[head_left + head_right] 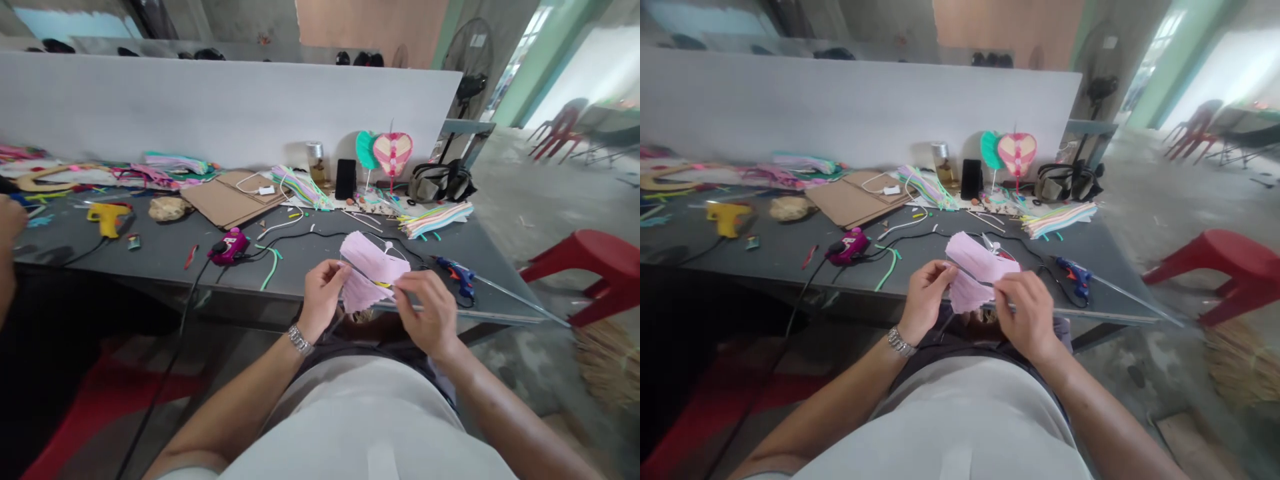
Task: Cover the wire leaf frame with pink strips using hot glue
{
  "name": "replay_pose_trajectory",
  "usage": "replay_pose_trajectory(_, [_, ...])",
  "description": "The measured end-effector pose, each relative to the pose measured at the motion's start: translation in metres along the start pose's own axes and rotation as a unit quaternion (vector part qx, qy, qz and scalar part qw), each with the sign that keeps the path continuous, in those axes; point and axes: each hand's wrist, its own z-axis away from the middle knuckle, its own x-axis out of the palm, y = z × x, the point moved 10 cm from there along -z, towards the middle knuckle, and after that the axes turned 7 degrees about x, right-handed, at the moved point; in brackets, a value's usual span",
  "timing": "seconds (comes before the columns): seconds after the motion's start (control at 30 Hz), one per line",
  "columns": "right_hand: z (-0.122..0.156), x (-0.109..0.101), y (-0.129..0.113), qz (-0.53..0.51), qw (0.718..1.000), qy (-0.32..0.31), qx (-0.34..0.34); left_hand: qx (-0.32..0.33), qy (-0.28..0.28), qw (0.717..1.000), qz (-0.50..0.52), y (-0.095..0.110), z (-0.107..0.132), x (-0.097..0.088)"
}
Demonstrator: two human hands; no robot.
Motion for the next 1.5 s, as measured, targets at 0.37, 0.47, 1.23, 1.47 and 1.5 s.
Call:
replay_pose_trajectory(0.37, [0.002, 0.071, 0.002, 0.141, 0.984, -0.108, 0.009, -0.051, -0.057, 0.997, 0.002, -0.029, 0.006, 0.018])
replay_pose_trajectory(0.47, [0.006, 0.075, 0.010, 0.127, 0.986, -0.111, 0.015, -0.069, -0.039, 0.997, 0.002, -0.045, 0.006, 0.011])
replay_pose_trajectory(1.23, [0.029, 0.096, 0.014, 0.189, 0.977, -0.092, -0.040, -0.195, 0.051, 0.973, 0.114, -0.077, 0.023, 0.006])
replay_pose_trajectory(1.47, [0.040, 0.093, 0.019, 0.178, 0.978, -0.108, -0.034, -0.282, 0.060, 0.944, 0.161, -0.088, 0.036, 0.011])
replay_pose_trajectory(1.5, [0.041, 0.093, 0.019, 0.178, 0.977, -0.109, -0.034, -0.288, 0.057, 0.942, 0.164, -0.089, 0.038, 0.012])
